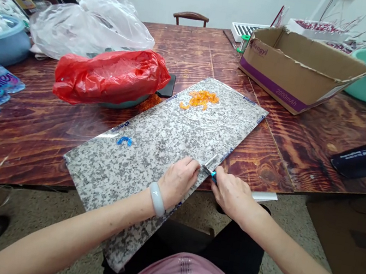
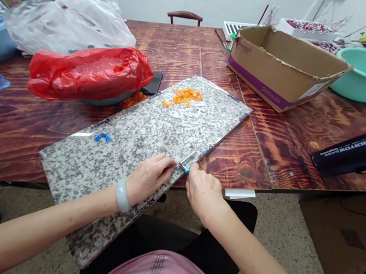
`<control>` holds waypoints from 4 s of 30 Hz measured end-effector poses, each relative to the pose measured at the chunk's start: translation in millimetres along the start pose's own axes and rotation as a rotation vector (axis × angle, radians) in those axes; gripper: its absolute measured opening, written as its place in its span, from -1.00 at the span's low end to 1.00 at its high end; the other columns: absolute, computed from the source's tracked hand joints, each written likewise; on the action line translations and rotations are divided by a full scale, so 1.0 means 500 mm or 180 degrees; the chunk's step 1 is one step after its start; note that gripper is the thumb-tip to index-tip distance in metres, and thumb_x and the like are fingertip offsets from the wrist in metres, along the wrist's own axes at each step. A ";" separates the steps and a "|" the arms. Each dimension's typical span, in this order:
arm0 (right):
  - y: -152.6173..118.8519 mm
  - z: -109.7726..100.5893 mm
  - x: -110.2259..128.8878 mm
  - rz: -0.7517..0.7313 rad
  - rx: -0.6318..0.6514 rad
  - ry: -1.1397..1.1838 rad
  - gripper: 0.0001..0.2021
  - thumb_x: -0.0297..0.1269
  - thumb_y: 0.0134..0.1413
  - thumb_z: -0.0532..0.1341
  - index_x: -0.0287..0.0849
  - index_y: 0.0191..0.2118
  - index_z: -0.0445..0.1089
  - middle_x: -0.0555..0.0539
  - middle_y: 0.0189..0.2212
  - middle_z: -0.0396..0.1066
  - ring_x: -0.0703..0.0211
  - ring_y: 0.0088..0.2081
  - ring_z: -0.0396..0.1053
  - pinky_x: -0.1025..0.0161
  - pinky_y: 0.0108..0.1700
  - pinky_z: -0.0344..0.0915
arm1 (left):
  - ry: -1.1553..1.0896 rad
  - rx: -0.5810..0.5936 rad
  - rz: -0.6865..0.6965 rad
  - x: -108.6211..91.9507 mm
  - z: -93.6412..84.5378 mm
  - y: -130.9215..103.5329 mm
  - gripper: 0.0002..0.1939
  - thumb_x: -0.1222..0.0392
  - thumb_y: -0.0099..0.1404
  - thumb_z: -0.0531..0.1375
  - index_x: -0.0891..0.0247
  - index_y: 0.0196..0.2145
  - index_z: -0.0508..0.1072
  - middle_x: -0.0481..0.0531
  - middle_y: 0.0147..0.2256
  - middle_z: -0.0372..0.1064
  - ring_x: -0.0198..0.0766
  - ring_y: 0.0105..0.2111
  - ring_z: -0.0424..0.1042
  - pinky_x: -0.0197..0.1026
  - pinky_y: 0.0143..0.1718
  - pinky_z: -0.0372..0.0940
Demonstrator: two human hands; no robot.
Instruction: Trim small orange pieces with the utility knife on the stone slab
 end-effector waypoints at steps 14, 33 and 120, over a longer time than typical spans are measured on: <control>0.025 0.003 0.019 0.0192 0.0157 0.0074 -0.86 -0.37 0.14 -0.03 -0.27 -0.19 0.15 -0.20 -0.39 0.41 0.00 -0.33 0.42 0.25 -0.39 0.23 | 0.0559 0.0478 -0.0039 -0.003 -0.012 0.005 -0.84 0.26 0.29 -0.08 0.29 -0.34 0.26 0.04 -0.38 0.23 -0.25 -0.36 0.29 -0.22 -0.31 0.24; -0.017 0.029 -0.029 -0.0098 -0.0052 0.0481 -0.80 -0.25 0.12 -0.02 -0.23 -0.21 0.21 -0.18 -0.35 0.39 0.05 -0.30 0.38 0.28 -0.38 0.10 | -0.0143 -0.0220 0.0189 0.022 -0.009 -0.020 -0.89 0.32 0.21 0.00 0.27 -0.37 0.30 0.00 -0.42 0.28 -0.30 -0.38 0.29 -0.26 -0.33 0.18; 0.145 -0.090 -0.259 -0.1071 -0.0766 -0.0299 -0.85 -0.22 0.07 0.07 -0.17 -0.36 0.30 -0.07 -0.47 0.39 0.19 -0.42 0.33 0.35 -0.42 0.00 | -0.0377 -0.0128 0.0032 0.035 -0.006 -0.023 -0.89 0.29 0.26 -0.06 0.23 -0.35 0.24 -0.03 -0.38 0.22 -0.32 -0.36 0.25 -0.27 -0.33 0.17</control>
Point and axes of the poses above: each hand's wrist, its own y-axis towards the middle knuckle, its own z-axis out of the palm, x = y × z, the point moved 2 cm from there along y, towards the middle knuckle
